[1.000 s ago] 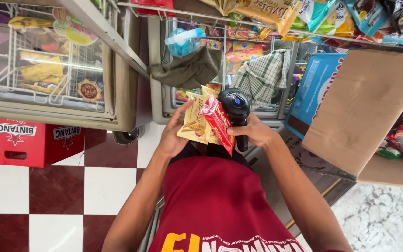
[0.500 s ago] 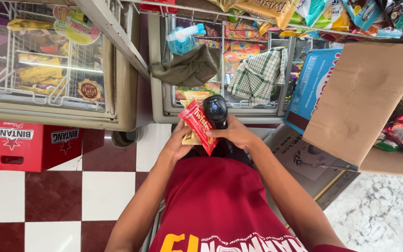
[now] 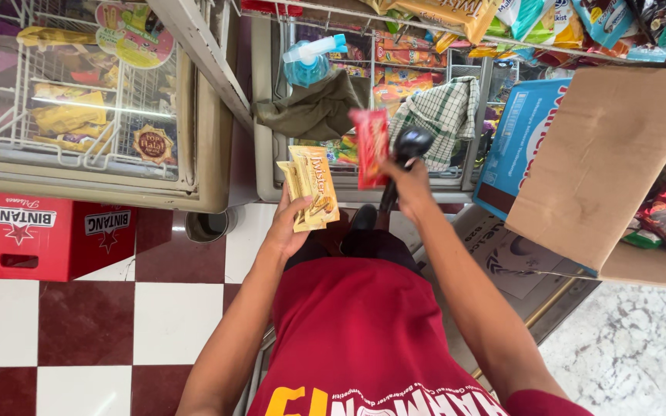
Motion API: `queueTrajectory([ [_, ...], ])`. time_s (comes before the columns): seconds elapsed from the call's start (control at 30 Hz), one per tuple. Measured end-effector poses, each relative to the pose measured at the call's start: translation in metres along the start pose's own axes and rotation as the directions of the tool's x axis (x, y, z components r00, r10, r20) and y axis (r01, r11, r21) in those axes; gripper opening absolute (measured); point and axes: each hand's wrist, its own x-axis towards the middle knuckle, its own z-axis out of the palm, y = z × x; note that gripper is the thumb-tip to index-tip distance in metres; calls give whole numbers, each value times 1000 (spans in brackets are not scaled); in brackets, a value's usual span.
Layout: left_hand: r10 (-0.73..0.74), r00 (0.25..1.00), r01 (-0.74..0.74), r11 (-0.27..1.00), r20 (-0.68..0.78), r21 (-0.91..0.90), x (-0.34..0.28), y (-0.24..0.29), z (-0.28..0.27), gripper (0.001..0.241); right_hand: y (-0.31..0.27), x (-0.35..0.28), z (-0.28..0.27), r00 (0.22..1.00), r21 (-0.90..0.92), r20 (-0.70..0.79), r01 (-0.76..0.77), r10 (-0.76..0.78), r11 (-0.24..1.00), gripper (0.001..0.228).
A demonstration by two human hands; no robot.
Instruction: The person uses a handheld scanner to scan barcodes on various snack packages and then places the scanned items into a cardboard box or onto shelves in a convenience store.
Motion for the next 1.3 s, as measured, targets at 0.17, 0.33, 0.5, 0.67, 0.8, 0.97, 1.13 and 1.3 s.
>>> queueTrajectory([
  [0.17, -9, 1000, 9, 999, -16, 30, -3, -5, 2, 80, -23, 38, -8, 997, 270, -46, 77, -67, 960, 39],
  [0.33, -7, 1000, 8, 999, -5, 46, -4, -14, 1, 79, 7, 33, -9, 991, 212, -118, 80, -55, 974, 41],
  [0.5, 29, 998, -24, 997, -61, 78, -2, -22, 4, 76, 33, -18, 14, 982, 124, -5, 187, -188, 975, 36],
  [0.67, 193, 978, -150, 921, -86, 359, -4, -19, 23, 95, 12, -80, 54, 985, 27, 170, 35, -39, 999, 28],
  [0.8, 351, 933, -232, 752, -77, 617, -14, -11, 40, 113, 8, -89, 74, 967, 57, 250, 46, -59, 997, 31],
  [0.97, 496, 858, -368, 406, 137, 837, -27, -3, 46, 109, 4, -83, 79, 966, 111, 249, 38, -65, 993, 38],
  [1.13, 407, 909, -263, 729, -91, 631, -31, 4, 44, 90, 0, -67, 62, 963, 158, 250, 58, -97, 986, 34],
  [1.3, 266, 964, -239, 873, -5, 425, -37, 7, 44, 90, -7, -67, 57, 955, 148, 283, 43, -84, 988, 36],
])
